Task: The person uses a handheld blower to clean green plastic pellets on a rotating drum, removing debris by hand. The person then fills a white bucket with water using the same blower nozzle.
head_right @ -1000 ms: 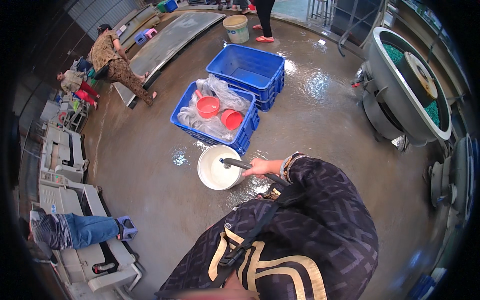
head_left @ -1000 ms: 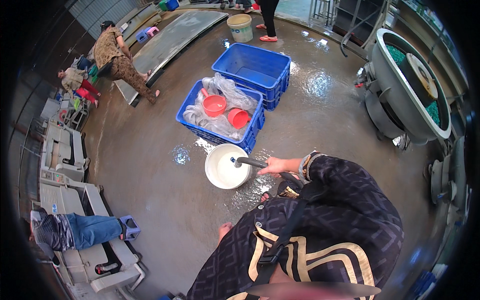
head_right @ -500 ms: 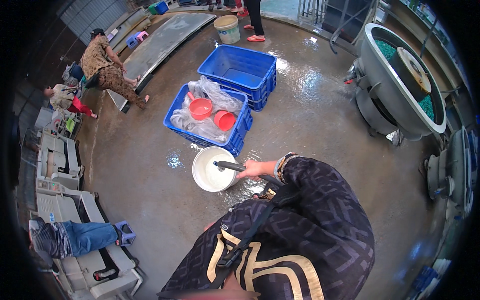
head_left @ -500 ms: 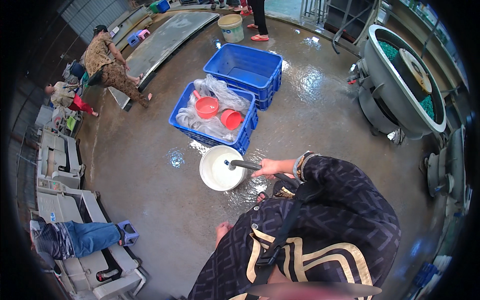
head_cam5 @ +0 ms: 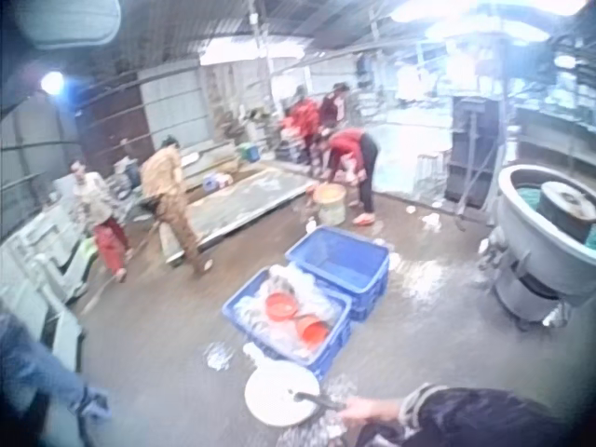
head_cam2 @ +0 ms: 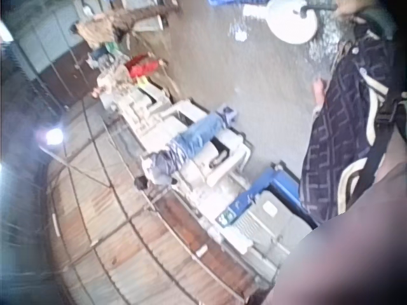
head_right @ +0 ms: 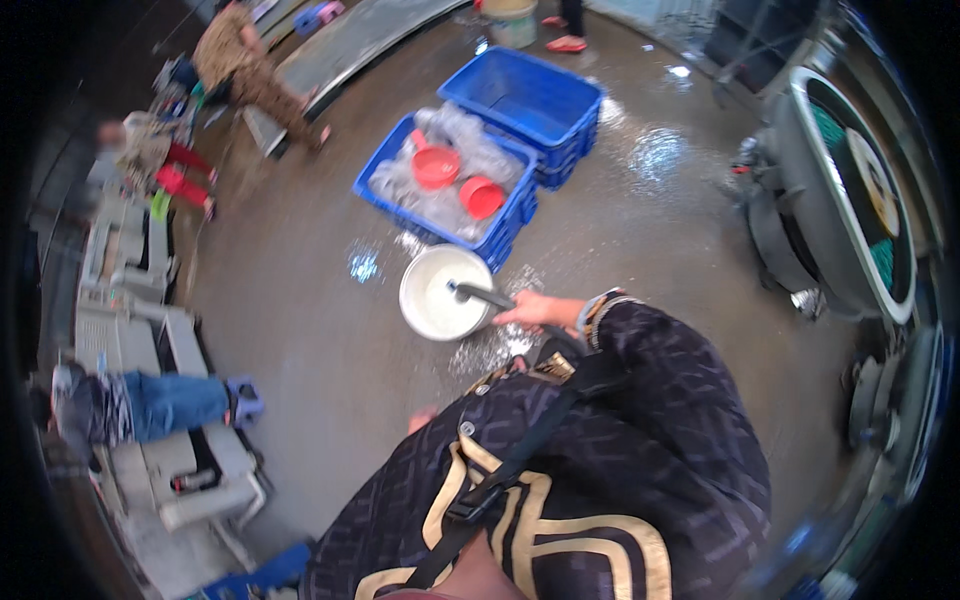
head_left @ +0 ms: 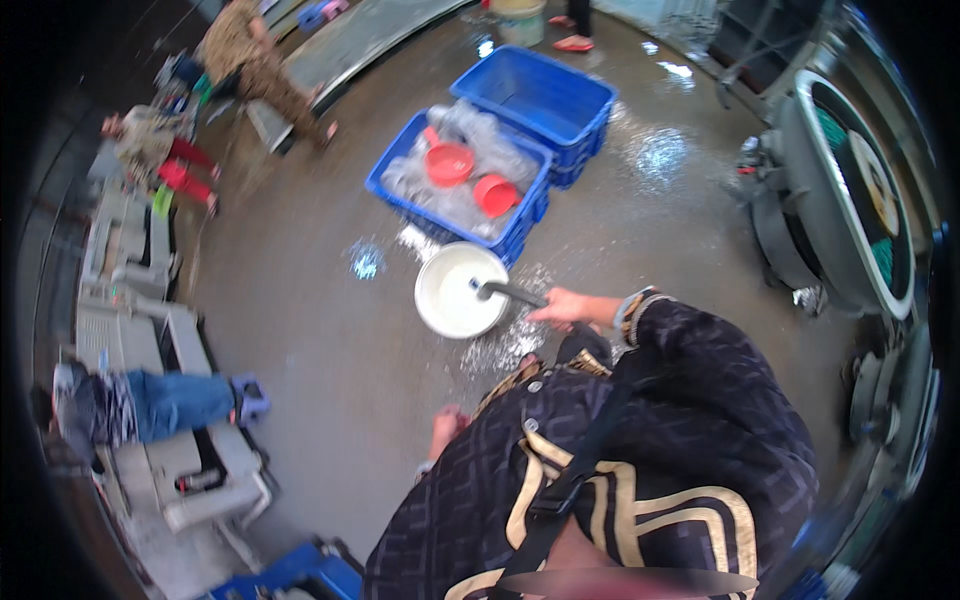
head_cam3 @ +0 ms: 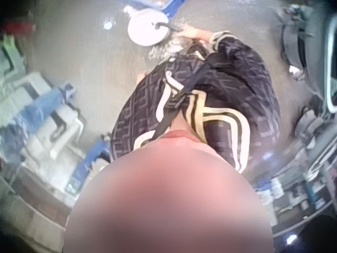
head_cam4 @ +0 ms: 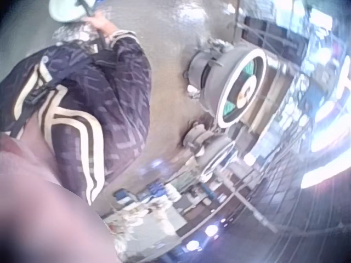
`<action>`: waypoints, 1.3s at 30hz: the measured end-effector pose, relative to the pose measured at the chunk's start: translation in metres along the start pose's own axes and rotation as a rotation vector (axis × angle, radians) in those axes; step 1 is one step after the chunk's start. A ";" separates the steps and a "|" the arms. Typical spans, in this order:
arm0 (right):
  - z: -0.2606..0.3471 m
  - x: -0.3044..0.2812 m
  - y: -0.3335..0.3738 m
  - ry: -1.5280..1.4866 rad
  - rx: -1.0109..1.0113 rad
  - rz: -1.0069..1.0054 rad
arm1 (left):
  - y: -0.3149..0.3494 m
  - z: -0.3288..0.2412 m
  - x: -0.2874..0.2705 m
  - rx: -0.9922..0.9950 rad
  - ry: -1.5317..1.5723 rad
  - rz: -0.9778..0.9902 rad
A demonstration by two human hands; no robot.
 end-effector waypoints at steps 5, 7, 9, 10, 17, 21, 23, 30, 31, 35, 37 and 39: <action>-0.002 0.005 -0.004 -0.031 0.023 -0.009 | -0.023 0.013 -0.007 -0.125 0.095 -0.029; -0.006 0.005 -0.007 -0.074 0.031 -0.012 | -0.020 0.015 -0.006 -0.145 0.080 -0.055; -0.005 0.007 -0.008 -0.049 0.026 0.007 | -0.017 0.023 -0.006 -0.160 0.048 -0.089; -0.005 0.008 -0.009 -0.036 0.021 0.019 | -0.019 0.028 -0.008 -0.161 0.060 -0.083; -0.005 0.008 -0.011 -0.043 0.029 -0.003 | -0.012 0.033 -0.008 -0.165 0.062 -0.112; -0.001 0.011 -0.012 -0.079 0.053 0.017 | -0.011 0.035 -0.008 -0.161 0.062 -0.115; -0.002 0.010 -0.012 -0.071 0.057 0.018 | -0.014 0.036 -0.006 -0.168 0.075 -0.110; -0.004 0.009 -0.011 -0.074 0.059 0.006 | -0.017 0.027 -0.004 -0.163 0.090 -0.101; -0.005 0.009 -0.012 -0.065 0.055 0.002 | -0.017 0.026 -0.004 -0.164 0.090 -0.097; -0.003 0.009 -0.010 -0.052 0.054 -0.001 | -0.016 0.021 -0.005 -0.156 0.097 -0.078; 0.000 0.008 -0.007 -0.073 0.066 0.006 | -0.018 0.020 -0.004 -0.148 0.105 -0.065; 0.002 0.008 -0.006 -0.066 0.067 -0.001 | -0.019 0.020 -0.004 -0.140 0.111 -0.053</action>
Point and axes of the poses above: each hand's wrist, its own y-axis away from the middle knuckle, its own x-axis out of the palm, z = x × y, the point moved 1 cm from there along -y, towards the middle knuckle, and after that the axes turned 13 degrees about -x, right-handed, at the moved point
